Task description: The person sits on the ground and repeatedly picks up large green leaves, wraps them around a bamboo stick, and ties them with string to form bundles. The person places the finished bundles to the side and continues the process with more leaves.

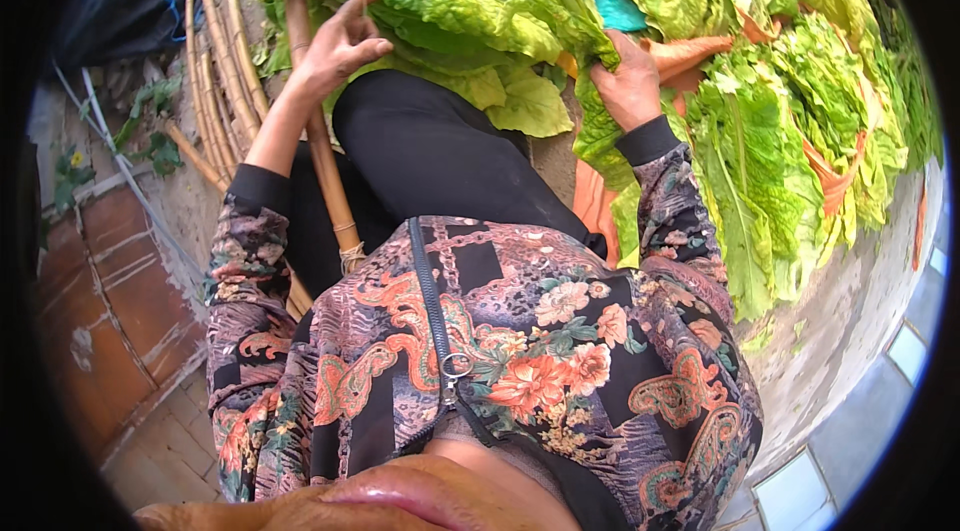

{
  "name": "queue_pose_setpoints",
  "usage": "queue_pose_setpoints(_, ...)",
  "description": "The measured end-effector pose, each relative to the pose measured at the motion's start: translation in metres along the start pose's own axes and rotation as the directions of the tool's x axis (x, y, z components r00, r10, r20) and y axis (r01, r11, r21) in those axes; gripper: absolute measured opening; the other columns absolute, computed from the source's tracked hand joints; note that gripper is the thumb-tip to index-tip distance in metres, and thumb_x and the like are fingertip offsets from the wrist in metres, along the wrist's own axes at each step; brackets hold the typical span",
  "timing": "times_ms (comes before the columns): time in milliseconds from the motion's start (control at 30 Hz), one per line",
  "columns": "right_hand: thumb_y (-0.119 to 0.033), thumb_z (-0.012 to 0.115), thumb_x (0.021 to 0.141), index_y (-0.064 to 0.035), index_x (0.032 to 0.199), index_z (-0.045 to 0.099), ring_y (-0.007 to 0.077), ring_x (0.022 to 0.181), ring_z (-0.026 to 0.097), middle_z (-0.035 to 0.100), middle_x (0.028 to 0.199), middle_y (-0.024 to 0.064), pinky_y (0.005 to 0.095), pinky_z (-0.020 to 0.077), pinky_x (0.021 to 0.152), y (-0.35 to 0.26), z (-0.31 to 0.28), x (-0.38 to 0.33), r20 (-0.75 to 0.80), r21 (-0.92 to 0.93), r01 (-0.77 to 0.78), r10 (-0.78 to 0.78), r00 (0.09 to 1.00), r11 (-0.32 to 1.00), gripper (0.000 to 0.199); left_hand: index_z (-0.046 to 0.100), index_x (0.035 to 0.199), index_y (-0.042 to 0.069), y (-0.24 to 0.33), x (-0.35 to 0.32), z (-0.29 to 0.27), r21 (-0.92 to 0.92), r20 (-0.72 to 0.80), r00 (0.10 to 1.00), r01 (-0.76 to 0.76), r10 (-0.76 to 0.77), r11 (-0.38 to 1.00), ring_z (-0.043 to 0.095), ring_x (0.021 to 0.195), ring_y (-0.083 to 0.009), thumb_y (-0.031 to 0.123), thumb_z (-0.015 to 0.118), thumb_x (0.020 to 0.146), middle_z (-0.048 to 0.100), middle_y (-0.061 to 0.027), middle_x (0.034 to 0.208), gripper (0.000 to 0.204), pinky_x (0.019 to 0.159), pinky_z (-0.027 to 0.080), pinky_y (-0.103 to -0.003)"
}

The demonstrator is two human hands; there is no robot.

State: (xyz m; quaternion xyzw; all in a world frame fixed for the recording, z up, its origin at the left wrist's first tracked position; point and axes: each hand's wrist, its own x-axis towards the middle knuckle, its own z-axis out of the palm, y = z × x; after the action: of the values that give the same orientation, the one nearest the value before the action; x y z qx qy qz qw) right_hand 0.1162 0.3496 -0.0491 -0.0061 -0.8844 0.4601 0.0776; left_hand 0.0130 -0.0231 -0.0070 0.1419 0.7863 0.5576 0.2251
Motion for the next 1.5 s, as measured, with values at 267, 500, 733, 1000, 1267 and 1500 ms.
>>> queue_pose_setpoints(267, -0.021, 0.066, 0.068, -0.002, 0.113, 0.054, 0.0345, 0.106, 0.053, 0.055, 0.115, 0.0138, 0.0433, 0.0424, 0.085, -0.125, 0.111, 0.026, 0.454, -0.11, 0.441, -0.349, 0.82, 0.891, 0.05, 0.059, 0.111, 0.004, 0.038, -0.012, 0.014, -0.337, -0.31, 0.943, -0.225, 0.118, 0.914, 0.058, 0.09, -0.0087, 0.016, 0.068, 0.086, 0.063, -0.0002, 0.098, 0.029, 0.08, 0.049, -0.026)
queue_pose_setpoints(500, -0.028, 0.052, 0.093, 0.0047, 0.13, 0.041, 0.0294, 0.11, 0.052, 0.055, 0.119, 0.0227, 0.0336, 0.0388, 0.096, -0.125, 0.12, 0.06, 0.638, 0.277, 0.132, -0.285, 0.716, 0.952, 0.05, 0.059, 0.11, 0.004, 0.041, -0.019, 0.015, -0.215, -0.33, 0.932, -0.228, 0.149, 0.95, 0.058, 0.089, -0.0078, 0.019, 0.068, 0.086, 0.063, 0.0003, 0.098, 0.03, 0.082, 0.048, -0.026)
queue_pose_setpoints(733, -0.016, 0.052, 0.09, -0.0012, 0.108, 0.059, 0.0269, 0.08, 0.06, 0.063, 0.083, 0.018, 0.0353, 0.046, 0.077, -0.065, 0.13, 0.085, 0.72, 0.1, 0.097, -0.139, 0.68, 0.99, 0.024, 0.065, 0.095, -0.001, 0.066, -0.075, -0.032, 0.378, -0.386, 0.896, -0.065, 0.221, 0.923, 0.064, 0.072, -0.0182, 0.017, 0.058, 0.09, 0.066, -0.0136, 0.075, 0.02, 0.065, 0.049, -0.031)
queue_pose_setpoints(1000, -0.011, 0.05, 0.087, 0.0053, 0.098, 0.058, 0.0277, 0.084, 0.06, 0.063, 0.088, 0.0216, 0.037, 0.0457, 0.078, -0.089, 0.217, 0.137, 0.558, 0.415, 0.155, -0.385, 0.735, 0.897, 0.022, 0.069, 0.096, 0.004, -0.02, -0.072, -0.05, 0.53, 0.025, 0.999, 0.023, -0.042, 0.848, 0.055, 0.06, -0.0147, 0.021, 0.059, 0.088, 0.061, -0.0079, 0.066, 0.021, 0.06, 0.046, -0.032)
queue_pose_setpoints(1267, -0.006, 0.053, 0.087, 0.0065, 0.106, 0.059, 0.0216, 0.098, 0.057, 0.064, 0.104, 0.0174, 0.034, 0.0442, 0.089, -0.102, 0.219, 0.138, 0.728, 0.409, 0.031, -0.347, 0.592, 0.912, 0.024, 0.065, 0.102, -0.002, -0.076, 0.036, -0.147, 0.274, -0.128, 0.963, 0.263, -0.236, 0.925, 0.06, 0.069, -0.0156, 0.011, 0.062, 0.081, 0.067, -0.0076, 0.083, 0.025, 0.062, 0.049, -0.031)
queue_pose_setpoints(1500, -0.01, 0.055, 0.085, 0.0004, 0.099, 0.061, 0.0415, 0.083, 0.06, 0.062, 0.091, 0.0265, 0.0408, 0.0483, 0.072, -0.122, 0.21, 0.141, 0.191, 0.204, 0.397, -0.434, 0.88, 0.895, 0.019, 0.068, 0.09, -0.002, 0.072, 0.004, -0.057, 0.806, -0.172, 0.957, -0.001, 0.235, 0.592, 0.063, 0.066, -0.0265, 0.015, 0.06, 0.081, 0.063, -0.0174, 0.071, 0.021, 0.065, 0.05, -0.036)
